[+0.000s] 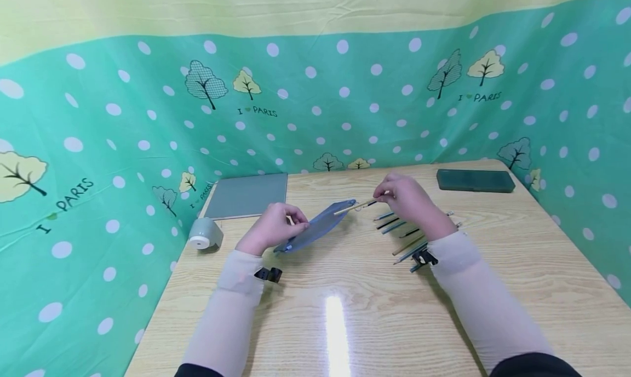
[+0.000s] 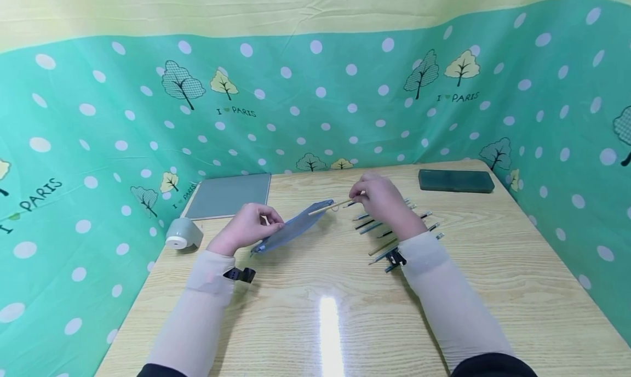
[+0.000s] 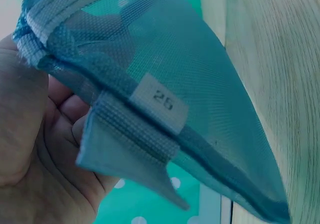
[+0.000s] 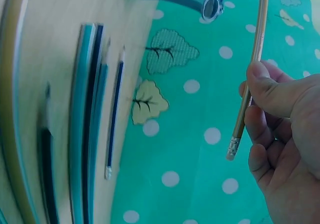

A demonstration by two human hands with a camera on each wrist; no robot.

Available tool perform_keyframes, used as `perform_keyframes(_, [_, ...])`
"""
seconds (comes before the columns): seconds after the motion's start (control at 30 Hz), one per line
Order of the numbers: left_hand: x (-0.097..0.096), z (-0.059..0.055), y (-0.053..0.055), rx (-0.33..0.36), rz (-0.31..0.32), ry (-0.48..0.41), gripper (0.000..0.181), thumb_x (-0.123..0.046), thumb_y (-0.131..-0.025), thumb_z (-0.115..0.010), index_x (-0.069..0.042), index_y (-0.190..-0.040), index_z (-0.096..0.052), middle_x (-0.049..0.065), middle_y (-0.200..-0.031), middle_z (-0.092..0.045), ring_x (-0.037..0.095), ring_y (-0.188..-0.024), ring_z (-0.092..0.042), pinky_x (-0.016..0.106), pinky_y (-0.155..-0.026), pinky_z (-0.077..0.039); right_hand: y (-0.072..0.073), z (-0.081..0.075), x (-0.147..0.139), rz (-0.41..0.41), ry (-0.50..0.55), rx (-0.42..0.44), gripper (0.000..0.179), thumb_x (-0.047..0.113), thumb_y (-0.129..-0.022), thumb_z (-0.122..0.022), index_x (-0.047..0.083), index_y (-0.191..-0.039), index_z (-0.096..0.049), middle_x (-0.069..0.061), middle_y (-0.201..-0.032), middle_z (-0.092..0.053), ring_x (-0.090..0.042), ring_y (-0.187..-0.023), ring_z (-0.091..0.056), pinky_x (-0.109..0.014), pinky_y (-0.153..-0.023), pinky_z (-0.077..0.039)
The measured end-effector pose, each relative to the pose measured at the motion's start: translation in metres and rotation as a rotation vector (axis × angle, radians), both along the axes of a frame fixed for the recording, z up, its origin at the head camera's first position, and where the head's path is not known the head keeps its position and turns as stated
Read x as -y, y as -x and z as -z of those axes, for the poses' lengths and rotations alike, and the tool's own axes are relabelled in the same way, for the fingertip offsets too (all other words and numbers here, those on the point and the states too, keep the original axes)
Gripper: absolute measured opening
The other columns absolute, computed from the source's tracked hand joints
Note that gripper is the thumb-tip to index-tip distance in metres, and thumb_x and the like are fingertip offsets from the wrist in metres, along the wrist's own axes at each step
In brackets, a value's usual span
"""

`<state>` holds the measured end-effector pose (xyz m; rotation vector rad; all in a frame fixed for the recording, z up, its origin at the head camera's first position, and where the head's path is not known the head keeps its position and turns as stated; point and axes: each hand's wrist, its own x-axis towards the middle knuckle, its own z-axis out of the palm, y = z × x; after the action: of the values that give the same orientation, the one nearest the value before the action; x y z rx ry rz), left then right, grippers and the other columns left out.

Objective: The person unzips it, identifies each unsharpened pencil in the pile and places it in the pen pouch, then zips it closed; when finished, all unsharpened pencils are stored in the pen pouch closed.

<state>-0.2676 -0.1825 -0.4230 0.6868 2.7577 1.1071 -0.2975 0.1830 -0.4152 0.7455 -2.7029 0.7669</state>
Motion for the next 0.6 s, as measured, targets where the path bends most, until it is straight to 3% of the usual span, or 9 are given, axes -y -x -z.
perform_keyframes(0.37, [-0.005, 0.001, 0.002, 0.033, 0.021, -0.016, 0.009, -0.017, -0.096, -0.076, -0.02, -0.089, -0.08, -0.004, -0.081, -0.07, 0.016, -0.06, -0.059, 0.032, -0.057, -0.051, -0.009, 0.002, 0.019, -0.091, -0.039, -0.087, 0.014, 0.003, -0.092, -0.08, 0.016, -0.098, -0.083, 0.007, -0.089, -0.065, -0.016, -0.083, -0.063, -0.036, -0.075, -0.055])
perform_keyframes(0.6, [-0.008, 0.003, 0.001, 0.017, 0.034, -0.032, 0.01, -0.015, -0.096, -0.076, -0.019, -0.088, -0.08, -0.005, -0.08, -0.07, 0.016, -0.061, -0.058, 0.03, -0.057, -0.05, -0.019, 0.003, 0.036, -0.155, -0.072, -0.149, 0.014, 0.006, -0.09, -0.084, 0.019, -0.096, -0.083, 0.009, -0.087, -0.062, -0.014, -0.08, -0.063, -0.037, -0.077, -0.053])
